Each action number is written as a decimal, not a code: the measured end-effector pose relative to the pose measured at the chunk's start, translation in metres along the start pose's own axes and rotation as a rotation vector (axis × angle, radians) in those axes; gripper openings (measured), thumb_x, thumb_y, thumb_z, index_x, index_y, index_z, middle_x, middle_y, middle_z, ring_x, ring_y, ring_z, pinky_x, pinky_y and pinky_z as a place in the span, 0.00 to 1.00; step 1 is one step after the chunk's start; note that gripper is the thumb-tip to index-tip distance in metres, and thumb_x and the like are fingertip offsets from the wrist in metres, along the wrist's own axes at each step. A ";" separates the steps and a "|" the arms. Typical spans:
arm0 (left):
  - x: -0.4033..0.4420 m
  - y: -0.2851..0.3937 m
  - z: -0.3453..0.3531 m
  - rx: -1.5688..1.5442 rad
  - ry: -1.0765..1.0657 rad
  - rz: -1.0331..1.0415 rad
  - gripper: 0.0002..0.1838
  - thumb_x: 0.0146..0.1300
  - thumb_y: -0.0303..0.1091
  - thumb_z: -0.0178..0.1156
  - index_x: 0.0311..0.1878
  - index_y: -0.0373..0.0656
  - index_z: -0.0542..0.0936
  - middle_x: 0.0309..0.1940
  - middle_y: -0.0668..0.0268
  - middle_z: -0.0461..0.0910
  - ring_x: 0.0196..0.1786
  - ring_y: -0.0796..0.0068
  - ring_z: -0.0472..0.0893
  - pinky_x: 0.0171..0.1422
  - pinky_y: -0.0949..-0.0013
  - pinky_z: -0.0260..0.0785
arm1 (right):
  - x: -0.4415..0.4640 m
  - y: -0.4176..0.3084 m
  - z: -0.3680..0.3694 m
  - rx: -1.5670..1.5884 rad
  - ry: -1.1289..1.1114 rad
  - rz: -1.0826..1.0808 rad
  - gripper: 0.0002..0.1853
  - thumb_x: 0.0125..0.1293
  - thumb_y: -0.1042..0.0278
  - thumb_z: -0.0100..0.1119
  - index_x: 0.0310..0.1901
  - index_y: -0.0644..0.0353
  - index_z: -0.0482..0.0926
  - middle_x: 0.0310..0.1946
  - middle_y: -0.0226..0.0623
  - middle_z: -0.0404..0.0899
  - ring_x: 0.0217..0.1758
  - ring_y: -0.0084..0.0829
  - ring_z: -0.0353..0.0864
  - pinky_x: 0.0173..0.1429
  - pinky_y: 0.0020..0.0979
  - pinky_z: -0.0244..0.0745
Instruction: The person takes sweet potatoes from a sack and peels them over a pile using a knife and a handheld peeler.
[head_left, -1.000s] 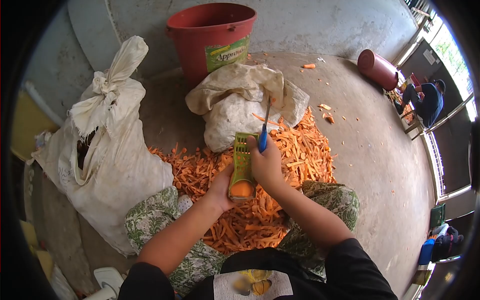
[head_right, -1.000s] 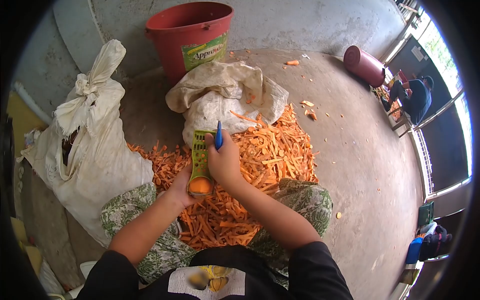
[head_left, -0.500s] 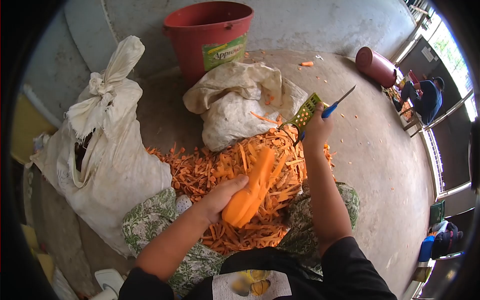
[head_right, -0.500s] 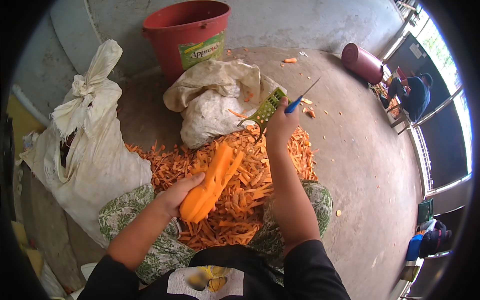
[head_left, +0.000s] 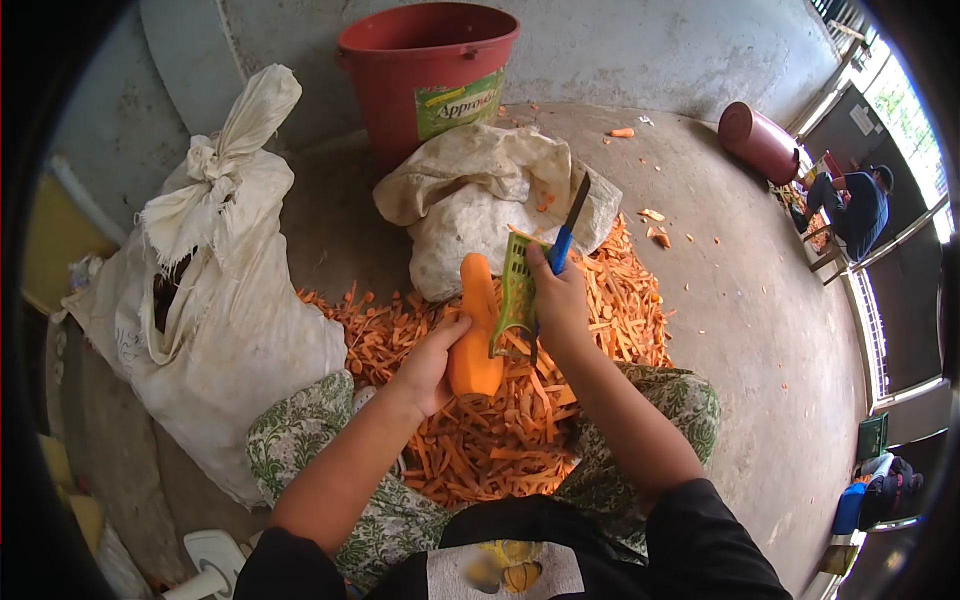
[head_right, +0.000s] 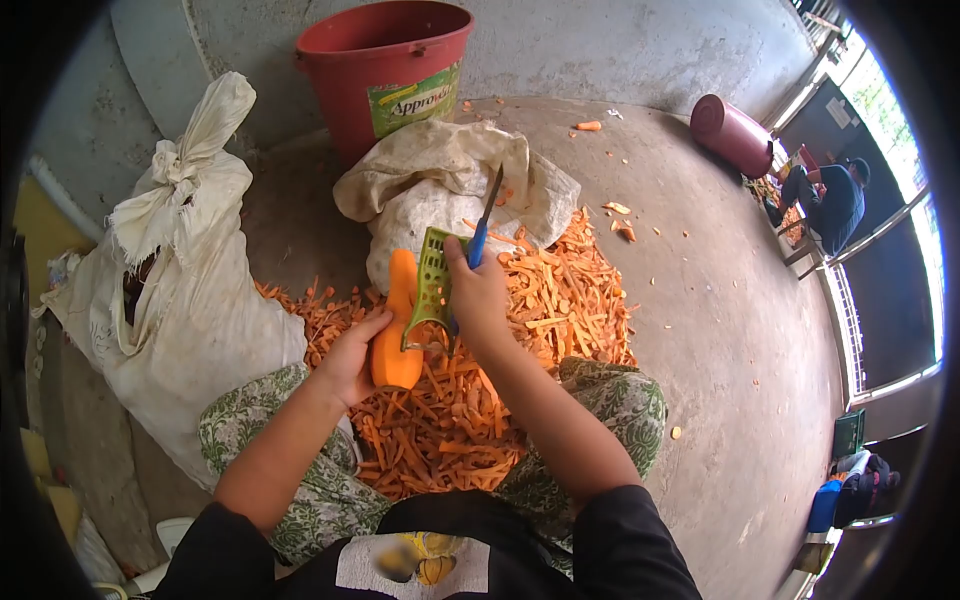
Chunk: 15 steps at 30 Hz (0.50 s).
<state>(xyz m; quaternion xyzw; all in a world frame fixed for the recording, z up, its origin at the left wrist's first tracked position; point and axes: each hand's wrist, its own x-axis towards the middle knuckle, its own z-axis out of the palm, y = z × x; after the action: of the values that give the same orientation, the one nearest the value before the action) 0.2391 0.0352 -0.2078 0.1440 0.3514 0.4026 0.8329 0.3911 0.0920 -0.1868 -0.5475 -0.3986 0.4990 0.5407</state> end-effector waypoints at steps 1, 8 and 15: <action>0.000 0.000 0.003 0.026 0.012 0.056 0.22 0.66 0.46 0.45 0.56 0.42 0.65 0.43 0.59 0.75 0.42 0.63 0.79 0.43 0.62 0.75 | -0.003 0.002 0.002 0.029 -0.015 0.016 0.14 0.65 0.57 0.52 0.29 0.60 0.70 0.17 0.22 0.64 0.19 0.15 0.60 0.23 0.22 0.56; 0.005 -0.002 0.006 -0.100 -0.079 -0.084 0.21 0.66 0.49 0.43 0.53 0.44 0.68 0.42 0.63 0.76 0.42 0.68 0.79 0.44 0.60 0.75 | -0.031 0.002 0.018 -0.155 -0.008 -0.164 0.12 0.65 0.61 0.52 0.34 0.62 0.72 0.19 0.23 0.68 0.21 0.14 0.64 0.26 0.20 0.62; 0.008 -0.010 0.009 -0.040 -0.051 -0.065 0.22 0.68 0.50 0.39 0.53 0.43 0.68 0.42 0.64 0.76 0.40 0.73 0.79 0.40 0.67 0.75 | -0.037 -0.005 0.015 -0.419 0.124 -0.250 0.12 0.65 0.63 0.51 0.33 0.64 0.71 0.18 0.29 0.67 0.23 0.20 0.63 0.28 0.25 0.61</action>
<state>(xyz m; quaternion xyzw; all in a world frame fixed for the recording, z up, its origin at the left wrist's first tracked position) 0.2546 0.0350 -0.2102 0.1260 0.3266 0.3786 0.8568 0.3702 0.0590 -0.1767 -0.6236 -0.5239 0.3001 0.4965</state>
